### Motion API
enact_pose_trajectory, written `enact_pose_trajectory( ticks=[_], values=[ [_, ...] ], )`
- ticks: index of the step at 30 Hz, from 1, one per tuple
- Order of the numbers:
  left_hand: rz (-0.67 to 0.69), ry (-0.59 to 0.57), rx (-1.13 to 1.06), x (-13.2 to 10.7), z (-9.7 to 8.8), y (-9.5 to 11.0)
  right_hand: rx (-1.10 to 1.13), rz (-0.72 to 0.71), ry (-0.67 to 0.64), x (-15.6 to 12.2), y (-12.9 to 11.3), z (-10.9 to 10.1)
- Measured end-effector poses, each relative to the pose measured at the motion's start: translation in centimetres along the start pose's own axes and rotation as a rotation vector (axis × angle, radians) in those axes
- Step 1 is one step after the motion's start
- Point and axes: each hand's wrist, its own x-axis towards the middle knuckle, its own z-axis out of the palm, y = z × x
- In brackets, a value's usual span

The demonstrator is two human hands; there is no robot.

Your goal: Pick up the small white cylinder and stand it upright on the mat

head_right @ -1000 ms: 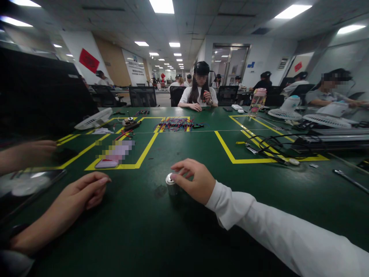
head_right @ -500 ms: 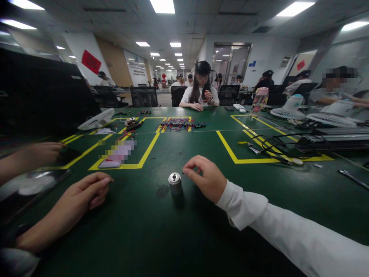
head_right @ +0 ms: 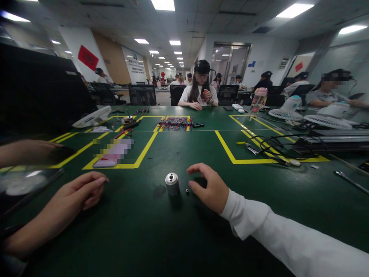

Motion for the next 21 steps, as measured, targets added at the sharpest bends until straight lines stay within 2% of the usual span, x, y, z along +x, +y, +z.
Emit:
enact_pose_trajectory(
  ticks=[3,6,9,11,13,16,19,21],
  values=[
    [-0.007,0.01,0.017,-0.1,0.2,0.3,-0.057,-0.116,-0.032,1.0,-0.8,1.5],
    [-0.016,0.008,0.011,-0.2,0.1,0.2,-0.001,-0.144,-0.076,2.0,-1.5,2.7],
    [-0.015,0.007,-0.04,-0.3,-0.2,-0.1,0.111,-0.105,0.054,2.0,-0.7,1.5],
    [-0.011,0.0,-0.07,-0.3,-0.3,-0.2,0.105,-0.038,0.179,0.9,1.0,-0.8],
    [-0.014,-0.008,-0.075,-0.3,-0.3,-0.3,0.007,0.051,0.293,-1.0,3.6,-4.1],
    [-0.02,-0.001,-0.066,-0.2,-0.2,-0.2,-0.258,0.225,0.437,-5.3,8.1,-10.3],
    [-0.006,0.008,-0.049,-0.2,0.1,0.0,-0.573,0.483,0.515,-10.5,13.1,-17.1],
    [-0.001,0.01,-0.026,-0.2,0.2,0.2,-0.728,0.586,0.614,-14.1,16.8,-21.4]
  ],
)
